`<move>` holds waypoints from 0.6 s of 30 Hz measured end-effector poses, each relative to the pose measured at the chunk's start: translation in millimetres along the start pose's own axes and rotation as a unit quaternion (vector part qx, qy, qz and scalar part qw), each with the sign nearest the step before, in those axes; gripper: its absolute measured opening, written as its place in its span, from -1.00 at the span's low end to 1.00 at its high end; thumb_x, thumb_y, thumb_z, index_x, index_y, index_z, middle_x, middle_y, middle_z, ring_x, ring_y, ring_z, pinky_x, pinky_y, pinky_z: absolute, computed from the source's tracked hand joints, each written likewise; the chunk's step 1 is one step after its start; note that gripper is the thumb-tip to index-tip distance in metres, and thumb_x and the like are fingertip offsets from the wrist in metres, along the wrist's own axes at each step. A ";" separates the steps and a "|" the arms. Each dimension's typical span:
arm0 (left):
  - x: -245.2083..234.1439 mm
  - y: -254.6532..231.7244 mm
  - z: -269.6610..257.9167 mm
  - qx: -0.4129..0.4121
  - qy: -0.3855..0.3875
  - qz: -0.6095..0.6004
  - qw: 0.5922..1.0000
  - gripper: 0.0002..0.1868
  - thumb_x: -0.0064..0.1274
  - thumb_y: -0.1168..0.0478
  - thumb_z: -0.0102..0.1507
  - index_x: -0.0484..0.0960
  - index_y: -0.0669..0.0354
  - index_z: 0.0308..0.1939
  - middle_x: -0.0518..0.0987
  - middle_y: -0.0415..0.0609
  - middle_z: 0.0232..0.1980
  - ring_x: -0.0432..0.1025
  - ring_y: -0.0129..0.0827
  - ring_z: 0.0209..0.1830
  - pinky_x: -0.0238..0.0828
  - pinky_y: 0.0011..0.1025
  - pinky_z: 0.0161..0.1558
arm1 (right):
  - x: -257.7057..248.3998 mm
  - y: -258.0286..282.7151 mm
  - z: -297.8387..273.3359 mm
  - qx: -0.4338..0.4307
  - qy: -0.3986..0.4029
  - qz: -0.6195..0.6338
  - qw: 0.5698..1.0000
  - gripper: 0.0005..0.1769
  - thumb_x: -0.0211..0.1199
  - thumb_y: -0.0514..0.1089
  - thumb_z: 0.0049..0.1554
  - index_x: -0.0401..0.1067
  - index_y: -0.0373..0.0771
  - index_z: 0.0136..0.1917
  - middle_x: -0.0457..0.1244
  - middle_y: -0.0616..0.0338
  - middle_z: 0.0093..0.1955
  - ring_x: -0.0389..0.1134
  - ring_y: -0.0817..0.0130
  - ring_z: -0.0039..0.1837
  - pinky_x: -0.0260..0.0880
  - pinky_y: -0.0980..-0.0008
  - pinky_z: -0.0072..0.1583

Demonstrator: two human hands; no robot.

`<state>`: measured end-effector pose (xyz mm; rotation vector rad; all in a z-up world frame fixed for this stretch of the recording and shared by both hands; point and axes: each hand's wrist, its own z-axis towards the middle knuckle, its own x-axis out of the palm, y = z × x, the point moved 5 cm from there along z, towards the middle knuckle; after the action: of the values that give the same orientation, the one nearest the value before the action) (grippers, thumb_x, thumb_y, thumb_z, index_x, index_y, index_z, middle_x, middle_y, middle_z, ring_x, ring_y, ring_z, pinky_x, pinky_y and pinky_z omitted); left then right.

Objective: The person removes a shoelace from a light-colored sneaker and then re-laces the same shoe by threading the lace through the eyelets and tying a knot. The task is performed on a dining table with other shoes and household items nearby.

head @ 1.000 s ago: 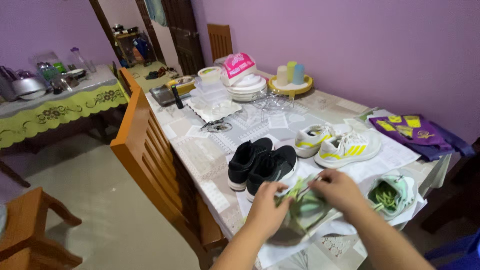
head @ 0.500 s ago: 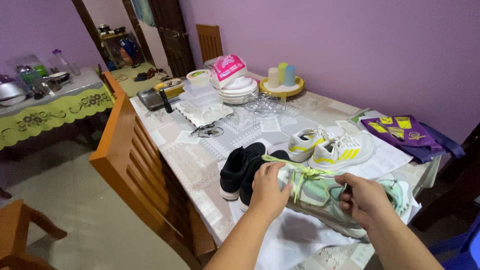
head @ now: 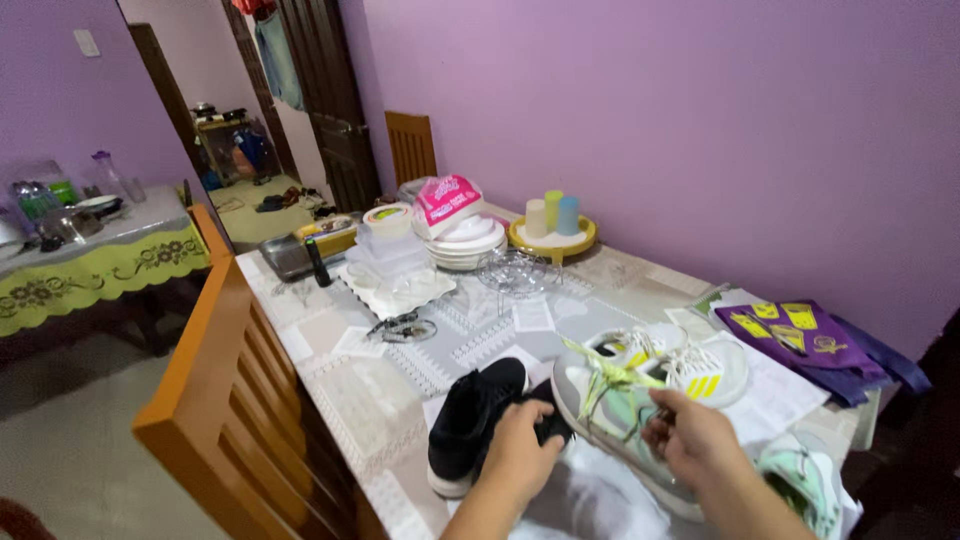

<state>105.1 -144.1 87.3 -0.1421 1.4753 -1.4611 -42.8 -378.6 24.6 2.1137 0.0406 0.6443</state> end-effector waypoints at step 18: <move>29.0 38.2 28.9 -0.178 0.114 0.204 0.956 -0.28 0.21 0.44 0.09 0.32 -0.09 0.28 0.15 0.08 0.41 0.50 0.02 0.13 0.48 -0.16 0.12 | -18.2 -84.0 83.3 -0.030 0.004 0.142 0.989 -0.91 0.10 -0.26 0.23 0.24 -0.30 -0.09 0.03 0.18 -0.27 0.11 0.29 -0.25 0.48 -0.27 0.16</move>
<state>131.7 -173.7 48.0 0.1130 1.8213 -0.8925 -2.9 -396.4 -86.8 2.0756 -0.2769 0.8098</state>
